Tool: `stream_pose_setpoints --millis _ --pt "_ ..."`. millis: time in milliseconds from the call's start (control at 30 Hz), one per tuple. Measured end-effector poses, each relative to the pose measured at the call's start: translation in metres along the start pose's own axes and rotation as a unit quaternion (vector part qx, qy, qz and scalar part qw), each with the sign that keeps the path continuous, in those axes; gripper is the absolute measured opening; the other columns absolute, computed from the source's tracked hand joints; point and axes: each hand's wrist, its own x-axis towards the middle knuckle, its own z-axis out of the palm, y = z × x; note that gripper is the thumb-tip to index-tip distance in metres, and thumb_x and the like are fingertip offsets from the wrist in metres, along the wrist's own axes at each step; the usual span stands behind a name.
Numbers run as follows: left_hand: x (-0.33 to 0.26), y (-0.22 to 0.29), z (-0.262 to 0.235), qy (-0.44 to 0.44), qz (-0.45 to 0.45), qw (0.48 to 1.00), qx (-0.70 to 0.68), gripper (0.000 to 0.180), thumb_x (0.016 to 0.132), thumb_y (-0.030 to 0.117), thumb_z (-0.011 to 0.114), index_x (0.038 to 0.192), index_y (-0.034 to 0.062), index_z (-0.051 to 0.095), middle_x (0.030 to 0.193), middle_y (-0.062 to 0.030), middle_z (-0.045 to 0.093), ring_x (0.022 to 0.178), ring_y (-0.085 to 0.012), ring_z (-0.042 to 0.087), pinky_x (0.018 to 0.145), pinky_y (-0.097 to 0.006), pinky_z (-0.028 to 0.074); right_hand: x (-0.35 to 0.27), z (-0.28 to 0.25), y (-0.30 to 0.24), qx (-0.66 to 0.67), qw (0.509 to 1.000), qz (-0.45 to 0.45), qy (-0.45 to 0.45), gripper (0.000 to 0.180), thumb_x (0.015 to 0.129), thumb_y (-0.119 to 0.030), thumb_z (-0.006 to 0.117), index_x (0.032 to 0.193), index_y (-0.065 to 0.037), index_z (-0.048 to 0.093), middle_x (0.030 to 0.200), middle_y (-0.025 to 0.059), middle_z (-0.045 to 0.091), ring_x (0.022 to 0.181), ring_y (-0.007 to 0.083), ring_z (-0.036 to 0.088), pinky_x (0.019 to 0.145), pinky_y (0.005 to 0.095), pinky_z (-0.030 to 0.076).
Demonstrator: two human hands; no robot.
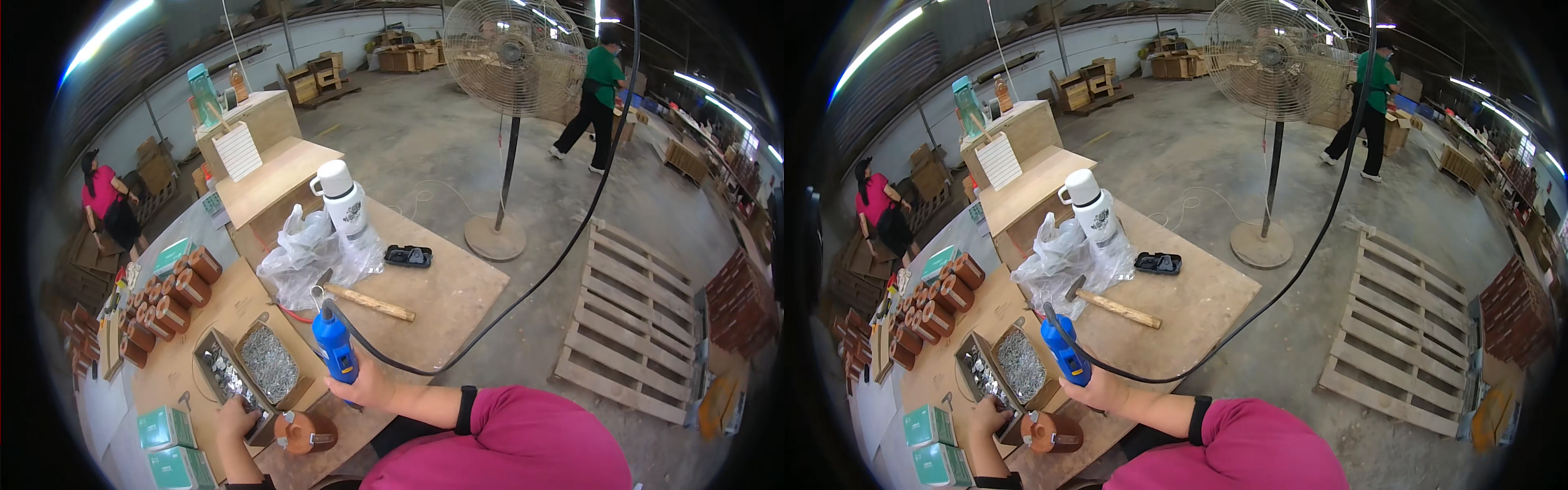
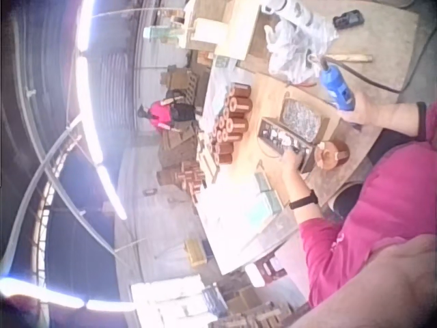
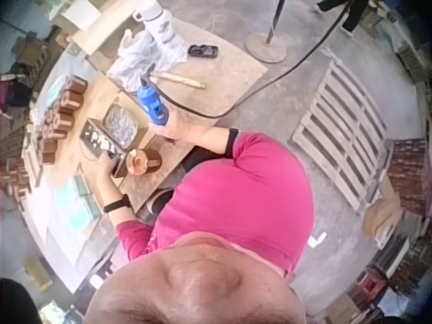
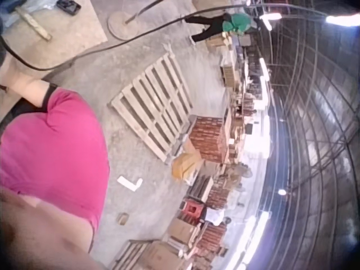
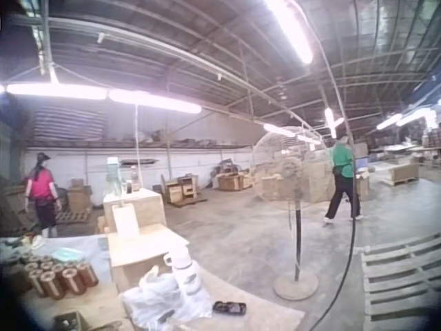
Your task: Use an electric screwdriver to attach metal hardware to cylindrical furniture legs.
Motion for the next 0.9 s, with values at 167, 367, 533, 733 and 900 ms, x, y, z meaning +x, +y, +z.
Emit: stream_pose_setpoints --millis 167,367,533,733,900 --pt "0.000 -0.011 0.014 0.021 0.036 0.999 0.011 0.031 0.057 0.021 0.073 0.074 0.0006 0.056 0.072 -0.0135 0.060 0.071 -0.0273 0.058 0.064 -0.035 0.045 -0.002 0.005 0.011 0.023 0.999 0.014 -0.040 0.041 0.071 -0.017 0.061 0.105 -0.004 0.042 0.084 0.0133 0.051 0.075 0.0259 0.053 0.068 0.0349 0.043" --pt "0.004 -0.016 0.010 0.049 0.047 0.995 -0.071 0.024 0.056 0.016 0.071 0.067 0.0029 0.053 0.065 -0.0107 0.057 0.060 -0.0262 0.054 0.058 -0.035 0.042 -0.004 0.001 -0.003 -0.005 0.999 0.040 -0.033 0.041 0.071 -0.015 0.061 0.106 -0.003 0.042 0.085 0.0126 0.051 0.075 0.0250 0.052 0.068 0.0349 0.043" --pt "-0.007 -0.021 0.007 0.128 0.071 0.965 -0.218 0.018 0.060 0.005 0.066 0.069 0.0009 0.052 0.062 -0.0091 0.055 0.057 -0.0209 0.053 0.053 -0.031 0.041 -0.002 0.005 0.000 0.006 1.000 0.022 0.007 0.032 0.069 -0.017 0.065 0.093 -0.003 0.050 0.074 0.0080 0.055 0.068 0.0181 0.056 0.065 0.0316 0.045" --pt "-0.043 0.005 -0.012 0.167 0.041 0.886 -0.431 0.019 0.069 0.001 0.061 0.087 -0.0037 0.058 0.072 -0.0066 0.059 0.066 -0.0121 0.055 0.060 -0.025 0.045 -0.007 0.009 0.025 0.036 0.993 0.115 -0.014 0.030 0.068 -0.014 0.065 0.091 -0.002 0.051 0.076 0.0061 0.056 0.064 0.0129 0.055 0.061 0.0287 0.046" --pt "-0.055 0.016 -0.013 0.120 0.099 0.828 -0.538 0.022 0.073 -0.004 0.057 0.094 -0.0071 0.056 0.081 -0.0097 0.060 0.074 -0.0148 0.060 0.066 -0.024 0.048 -0.005 0.008 0.011 0.144 0.983 0.110 0.018 0.036 0.072 -0.001 0.057 0.104 0.000 0.041 0.076 0.0051 0.052 0.066 0.0137 0.056 0.063 0.0285 0.047"
